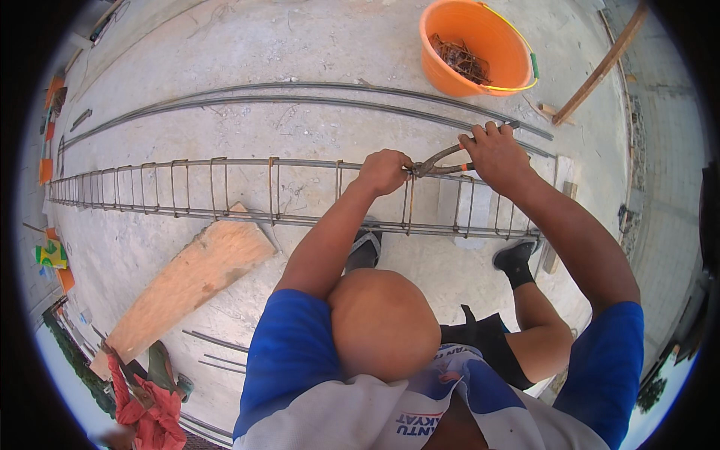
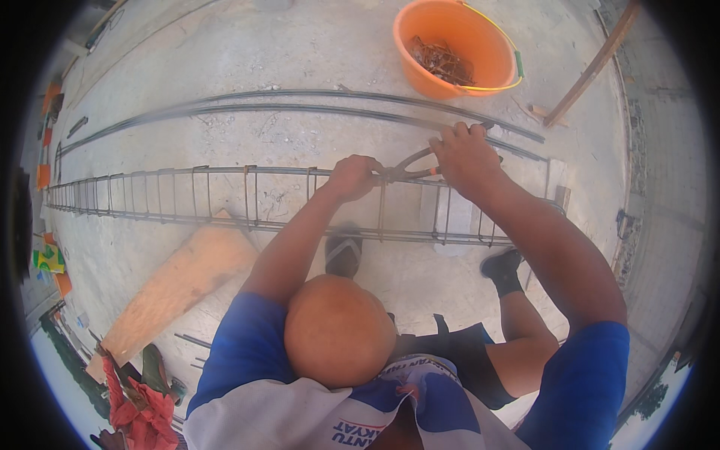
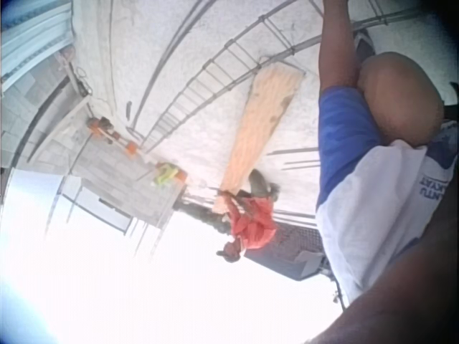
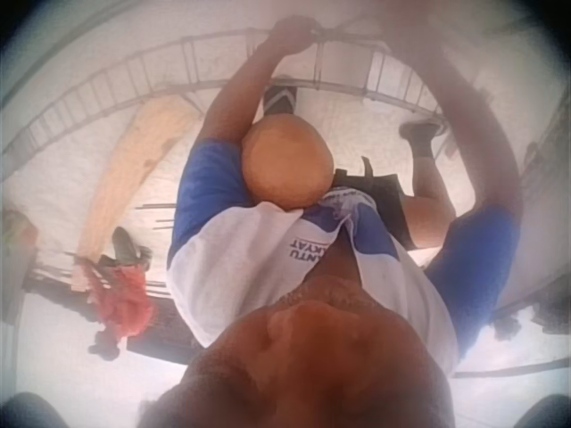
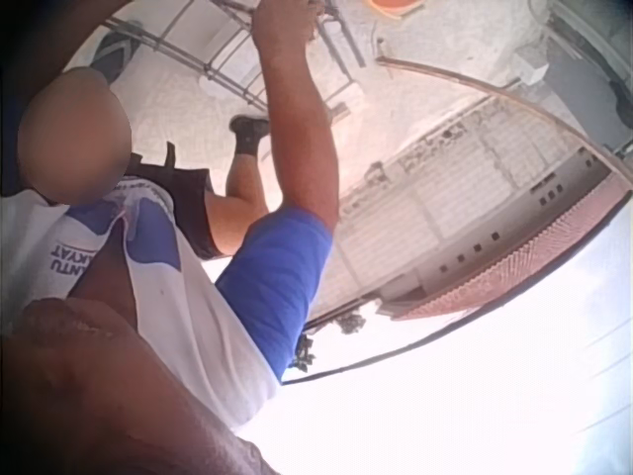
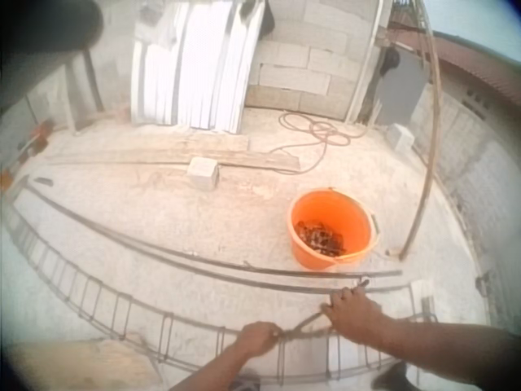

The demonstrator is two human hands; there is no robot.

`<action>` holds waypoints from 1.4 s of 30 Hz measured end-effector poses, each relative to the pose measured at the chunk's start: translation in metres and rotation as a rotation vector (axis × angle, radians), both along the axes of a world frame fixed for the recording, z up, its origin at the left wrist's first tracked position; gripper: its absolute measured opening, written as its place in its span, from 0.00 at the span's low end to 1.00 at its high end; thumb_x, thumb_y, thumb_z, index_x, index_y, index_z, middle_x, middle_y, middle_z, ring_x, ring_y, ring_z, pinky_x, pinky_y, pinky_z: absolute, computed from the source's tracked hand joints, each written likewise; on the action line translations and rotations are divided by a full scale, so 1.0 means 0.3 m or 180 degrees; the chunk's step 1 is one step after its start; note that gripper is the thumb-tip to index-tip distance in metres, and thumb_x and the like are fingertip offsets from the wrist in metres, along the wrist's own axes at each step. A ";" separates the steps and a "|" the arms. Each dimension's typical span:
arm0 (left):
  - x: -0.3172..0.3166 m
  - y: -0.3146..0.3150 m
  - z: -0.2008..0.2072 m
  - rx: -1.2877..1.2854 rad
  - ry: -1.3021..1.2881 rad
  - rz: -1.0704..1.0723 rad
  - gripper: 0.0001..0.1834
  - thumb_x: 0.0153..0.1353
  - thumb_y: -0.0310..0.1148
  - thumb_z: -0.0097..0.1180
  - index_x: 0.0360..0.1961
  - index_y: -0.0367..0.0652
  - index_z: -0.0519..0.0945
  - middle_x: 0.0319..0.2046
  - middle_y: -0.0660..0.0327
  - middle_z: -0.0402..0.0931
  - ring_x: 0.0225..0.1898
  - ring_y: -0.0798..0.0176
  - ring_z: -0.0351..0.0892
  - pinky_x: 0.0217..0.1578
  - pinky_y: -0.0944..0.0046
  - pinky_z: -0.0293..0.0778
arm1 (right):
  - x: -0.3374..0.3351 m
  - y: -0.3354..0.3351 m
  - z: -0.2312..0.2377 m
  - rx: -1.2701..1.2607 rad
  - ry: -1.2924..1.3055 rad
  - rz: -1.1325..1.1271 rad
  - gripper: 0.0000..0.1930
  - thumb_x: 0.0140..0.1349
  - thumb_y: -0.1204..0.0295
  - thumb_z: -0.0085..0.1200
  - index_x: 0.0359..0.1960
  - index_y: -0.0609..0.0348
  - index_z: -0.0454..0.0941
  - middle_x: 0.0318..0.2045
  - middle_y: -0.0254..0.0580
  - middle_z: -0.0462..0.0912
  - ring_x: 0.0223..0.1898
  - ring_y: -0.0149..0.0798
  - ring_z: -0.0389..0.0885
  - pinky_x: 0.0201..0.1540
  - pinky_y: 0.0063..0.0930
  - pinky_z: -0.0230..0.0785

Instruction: The person ties wire ties around intersecting rebar rods to assemble a ladder-like rebar cage. They repeatedly pick up wire ties, wrap them around the joints, and twist them tight using pliers. The person moves along the length of the cage, securing multiple joints in sequence.

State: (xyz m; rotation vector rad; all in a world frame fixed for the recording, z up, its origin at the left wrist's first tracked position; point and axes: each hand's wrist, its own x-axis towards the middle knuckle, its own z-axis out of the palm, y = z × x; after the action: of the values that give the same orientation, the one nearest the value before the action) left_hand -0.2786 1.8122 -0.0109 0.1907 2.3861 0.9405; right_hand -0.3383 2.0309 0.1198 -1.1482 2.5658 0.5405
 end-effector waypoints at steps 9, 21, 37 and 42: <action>0.004 -0.002 -0.021 0.0011 0.0015 0.0078 0.14 0.53 0.43 0.63 0.41 0.56 0.86 0.39 0.58 0.83 0.42 0.53 0.81 0.44 0.57 0.76 | -0.052 -0.131 0.090 0.0724 -0.0841 -0.0250 0.11 0.61 0.61 0.56 0.33 0.54 0.85 0.30 0.37 0.83 0.38 0.44 0.83 0.39 0.42 0.73; 0.025 0.009 -0.031 0.0295 0.1132 0.0165 0.26 0.54 0.42 0.62 0.55 0.52 0.78 0.41 0.56 0.82 0.43 0.53 0.82 0.45 0.54 0.75 | -0.203 -0.251 0.144 0.1770 -0.2574 -0.1396 0.18 0.43 0.71 0.71 0.39 0.56 0.83 0.21 0.42 0.83 0.23 0.38 0.83 0.28 0.34 0.75; -0.149 0.160 0.107 0.2526 -0.0380 0.0454 0.25 0.47 0.31 0.61 0.49 0.39 0.73 0.28 0.61 0.75 0.30 0.63 0.74 0.39 0.63 0.72 | -0.146 -0.201 0.121 0.0918 -0.0320 -0.0065 0.11 0.46 0.66 0.64 0.34 0.44 0.87 0.28 0.34 0.84 0.34 0.39 0.83 0.36 0.43 0.74; -0.093 0.259 0.245 0.1791 0.0117 0.0869 0.26 0.47 0.32 0.62 0.50 0.41 0.74 0.37 0.57 0.81 0.41 0.56 0.81 0.44 0.59 0.75 | -0.207 -0.240 0.217 0.1487 -0.1687 -0.0517 0.12 0.43 0.71 0.65 0.34 0.47 0.87 0.27 0.34 0.84 0.33 0.41 0.84 0.36 0.38 0.75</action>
State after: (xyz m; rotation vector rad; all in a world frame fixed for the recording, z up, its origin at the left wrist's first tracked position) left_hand -0.3064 1.8899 0.0626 0.0910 2.1553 1.7385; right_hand -0.4005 1.9588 0.1848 -0.7796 1.9218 0.6473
